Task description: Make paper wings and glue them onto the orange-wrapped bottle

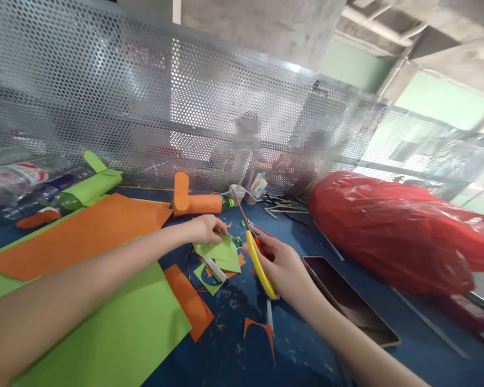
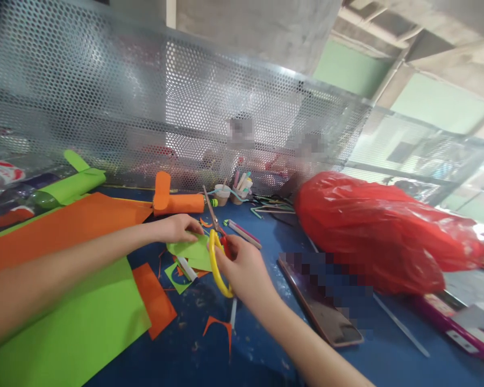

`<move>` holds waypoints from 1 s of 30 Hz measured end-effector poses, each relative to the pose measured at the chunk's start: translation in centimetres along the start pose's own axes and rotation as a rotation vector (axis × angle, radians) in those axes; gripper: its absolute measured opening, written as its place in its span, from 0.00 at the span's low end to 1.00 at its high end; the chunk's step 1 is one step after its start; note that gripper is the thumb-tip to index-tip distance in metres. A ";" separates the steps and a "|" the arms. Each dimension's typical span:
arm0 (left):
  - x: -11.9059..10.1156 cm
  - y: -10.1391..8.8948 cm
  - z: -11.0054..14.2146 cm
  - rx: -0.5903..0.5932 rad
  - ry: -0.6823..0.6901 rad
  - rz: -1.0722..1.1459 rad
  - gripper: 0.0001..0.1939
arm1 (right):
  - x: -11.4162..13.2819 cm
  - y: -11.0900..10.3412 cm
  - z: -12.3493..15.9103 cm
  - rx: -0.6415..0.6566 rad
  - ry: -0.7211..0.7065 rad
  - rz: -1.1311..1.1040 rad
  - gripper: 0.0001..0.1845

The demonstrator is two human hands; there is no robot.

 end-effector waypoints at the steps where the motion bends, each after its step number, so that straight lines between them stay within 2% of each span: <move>1: -0.2 0.2 -0.7 0.007 0.004 -0.036 0.16 | -0.1 0.0 -0.1 0.002 0.003 -0.006 0.15; 5: -0.5 0.8 -2.6 0.040 0.025 -0.157 0.16 | -0.3 -0.3 -0.3 0.006 0.013 -0.024 0.16; 9: -0.3 0.8 -3.2 0.100 0.043 -0.211 0.15 | -0.5 -0.6 -0.5 -0.011 0.005 -0.014 0.17; 17: 0.3 1.1 -3.3 0.127 0.054 -0.134 0.16 | -0.8 -0.8 -0.7 -0.034 -0.029 0.027 0.17; 20: 0.9 0.6 -3.4 0.079 0.044 -0.073 0.16 | -0.9 -0.8 -0.6 -0.044 -0.040 0.053 0.18; 24: 2.1 -0.8 -3.5 -0.043 0.048 -0.034 0.17 | -0.7 -0.6 -0.5 -0.047 -0.068 0.096 0.19; 30: 2.9 -1.4 -2.9 -0.224 0.111 -0.148 0.16 | -0.2 -0.4 -0.3 -0.017 -0.118 0.245 0.19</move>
Point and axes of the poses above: each hand's wrist, its own z-axis away from the middle knuckle, its own y-axis out of the palm, x = y × z, the point moved 1 cm from there along -z, towards the middle knuckle, and after that the axes turned 4 degrees about -x, right-handed, at the moved point
